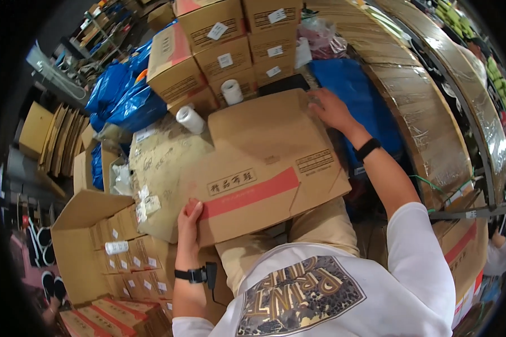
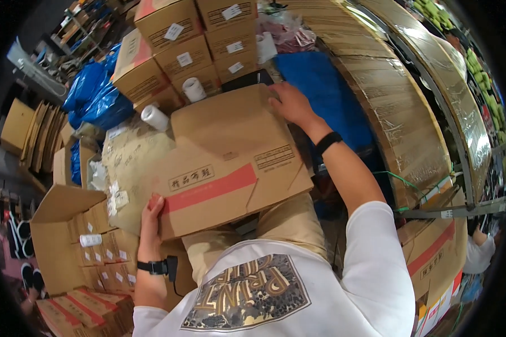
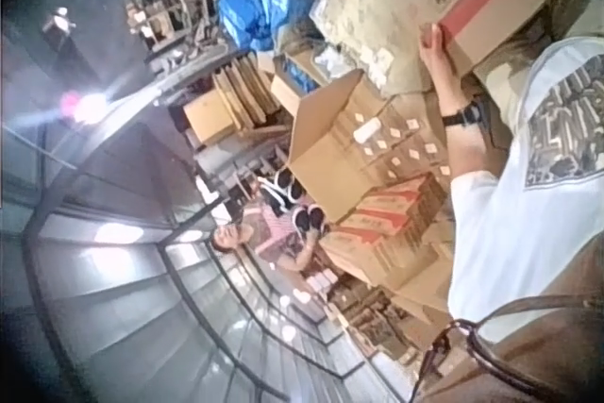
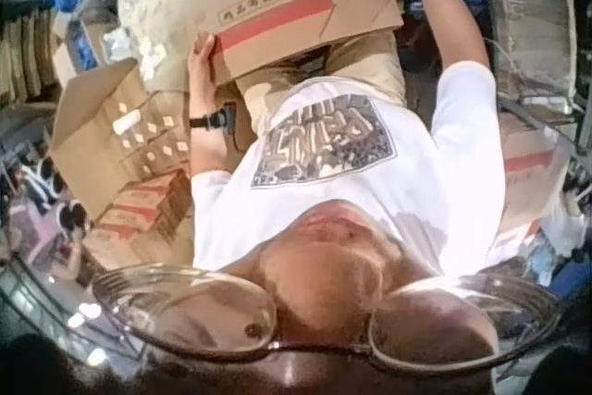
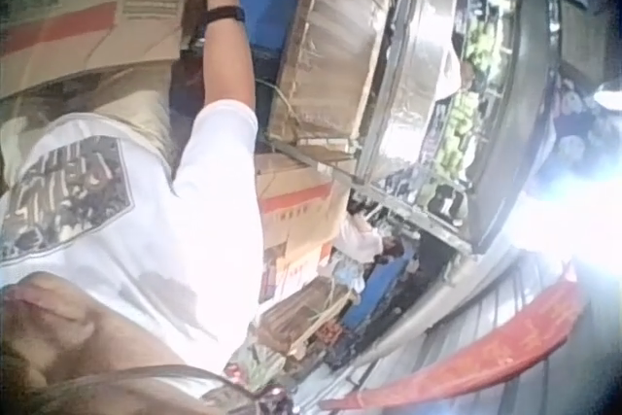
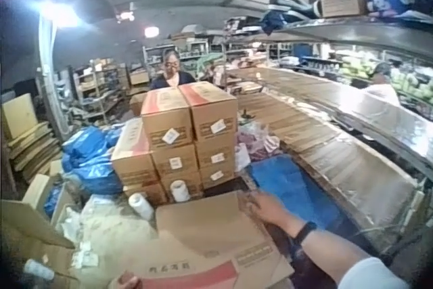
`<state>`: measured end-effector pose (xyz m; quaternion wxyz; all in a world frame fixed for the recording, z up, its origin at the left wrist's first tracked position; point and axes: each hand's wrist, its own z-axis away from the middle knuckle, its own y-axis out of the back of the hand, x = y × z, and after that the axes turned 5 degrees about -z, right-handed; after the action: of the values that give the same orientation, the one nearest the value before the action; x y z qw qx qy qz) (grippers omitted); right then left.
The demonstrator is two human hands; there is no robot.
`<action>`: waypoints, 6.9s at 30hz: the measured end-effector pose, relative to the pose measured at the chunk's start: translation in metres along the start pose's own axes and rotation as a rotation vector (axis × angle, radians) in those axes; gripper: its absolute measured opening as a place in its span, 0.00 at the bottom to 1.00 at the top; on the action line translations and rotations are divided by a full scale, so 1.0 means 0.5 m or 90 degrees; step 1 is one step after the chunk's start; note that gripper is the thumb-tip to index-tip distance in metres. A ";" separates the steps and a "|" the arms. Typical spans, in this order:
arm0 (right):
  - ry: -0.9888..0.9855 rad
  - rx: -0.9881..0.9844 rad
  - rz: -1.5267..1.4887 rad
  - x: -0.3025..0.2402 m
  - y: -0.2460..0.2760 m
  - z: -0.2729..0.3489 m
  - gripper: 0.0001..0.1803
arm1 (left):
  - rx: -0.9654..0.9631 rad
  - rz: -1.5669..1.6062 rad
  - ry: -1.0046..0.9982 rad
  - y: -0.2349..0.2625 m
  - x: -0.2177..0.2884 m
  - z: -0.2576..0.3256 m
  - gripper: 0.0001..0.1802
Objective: The recorder inspects, bags, and boxes pairs of black shoes in a manufacturing facility.
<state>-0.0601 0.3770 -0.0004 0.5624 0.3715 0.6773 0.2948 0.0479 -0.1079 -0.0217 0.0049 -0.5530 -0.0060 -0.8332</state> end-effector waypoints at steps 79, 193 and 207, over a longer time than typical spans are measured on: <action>-0.229 -0.037 -0.259 0.098 -0.068 -0.259 0.32 | 0.013 0.023 0.113 -0.054 -0.020 0.078 0.23; 0.085 -0.300 0.235 -0.145 -0.021 0.092 0.52 | -0.756 0.547 -0.811 -0.338 0.503 0.056 0.18; 0.041 -0.353 0.250 -0.171 -0.009 0.086 0.49 | -0.442 0.678 -0.535 -0.346 0.455 0.125 0.06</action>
<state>-0.0112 0.3025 0.0339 0.5530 0.3182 0.5045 0.5817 0.0143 0.0655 0.2115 0.2292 -0.7219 0.5222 -0.3920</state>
